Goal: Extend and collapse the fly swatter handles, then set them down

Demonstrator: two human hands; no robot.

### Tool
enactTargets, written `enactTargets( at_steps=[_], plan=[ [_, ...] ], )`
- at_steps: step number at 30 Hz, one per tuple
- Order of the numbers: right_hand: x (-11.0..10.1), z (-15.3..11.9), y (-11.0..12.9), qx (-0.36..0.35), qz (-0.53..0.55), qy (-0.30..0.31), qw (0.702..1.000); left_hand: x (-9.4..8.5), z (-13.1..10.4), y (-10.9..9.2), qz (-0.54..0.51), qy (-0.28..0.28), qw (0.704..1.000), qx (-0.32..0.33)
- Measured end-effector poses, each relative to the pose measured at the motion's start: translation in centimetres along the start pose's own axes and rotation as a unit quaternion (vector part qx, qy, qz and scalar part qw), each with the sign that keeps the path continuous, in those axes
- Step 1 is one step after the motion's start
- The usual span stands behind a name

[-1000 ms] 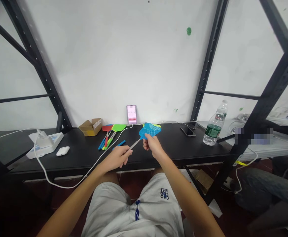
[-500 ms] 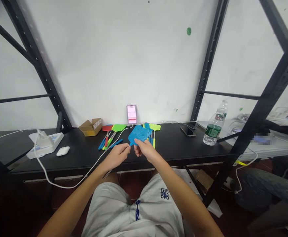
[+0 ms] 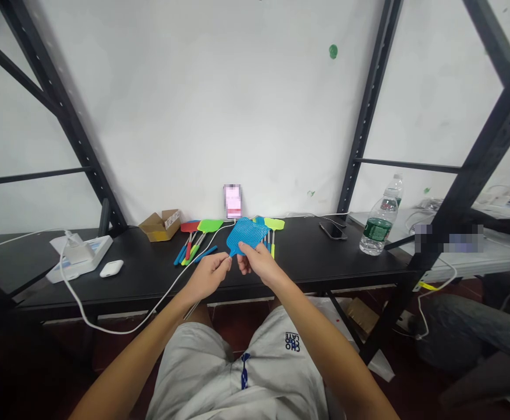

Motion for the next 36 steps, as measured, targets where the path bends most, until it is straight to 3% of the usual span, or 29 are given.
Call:
enactTargets(
  at_steps=[6, 12, 14, 17, 20, 22, 25, 30, 36],
  plan=[
    [-0.2, 0.1, 0.1, -0.010, 0.006, 0.013, 1.000, 1.0, 0.2, 1.1, -0.134, 0.054, 0.988, -0.054],
    [-0.2, 0.5, 0.1, -0.031, 0.040, 0.013, 0.999, 2.2, 0.1, 0.9, -0.334, 0.170, 0.922, -0.092],
    [-1.6, 0.8, 0.4, -0.048, 0.066, -0.036, 0.996, 2.2, -0.2, 0.7, -0.371, 0.202, 0.901, -0.102],
    [-5.4, 0.9, 1.0, -0.075, 0.090, -0.151, 0.982, 2.0, -0.4, 0.7, -0.394, 0.225, 0.885, -0.107],
    [-8.3, 0.9, 0.3, -0.048, 0.092, -0.213, 0.972, 1.9, -0.1, 1.4, -0.391, 0.211, 0.889, -0.110],
    [-8.9, 1.1, -0.9, -0.014, 0.102, -0.229, 0.968, 2.0, 0.4, 2.5, -0.392, 0.189, 0.892, -0.127],
    [-7.9, 1.3, -3.0, 0.023, 0.113, -0.218, 0.969, 2.1, 1.2, 4.5, -0.405, 0.159, 0.886, -0.161],
    [-4.2, 1.5, -5.7, 0.057, 0.091, -0.149, 0.983, 1.6, 2.3, 7.8, -0.429, 0.115, 0.870, -0.213],
    [-2.2, 1.6, -6.5, 0.039, 0.031, -0.096, 0.994, 1.7, 2.7, 8.6, -0.430, 0.107, 0.873, -0.203]
  ],
)
Point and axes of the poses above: each hand's wrist, its own z-axis towards the middle knuckle, its own x-axis out of the palm, y = z × x, the point moved 9 cm from there along z, towards the middle knuckle, and after that the axes turned 9 degrees about -x, right-handed, at the moved point
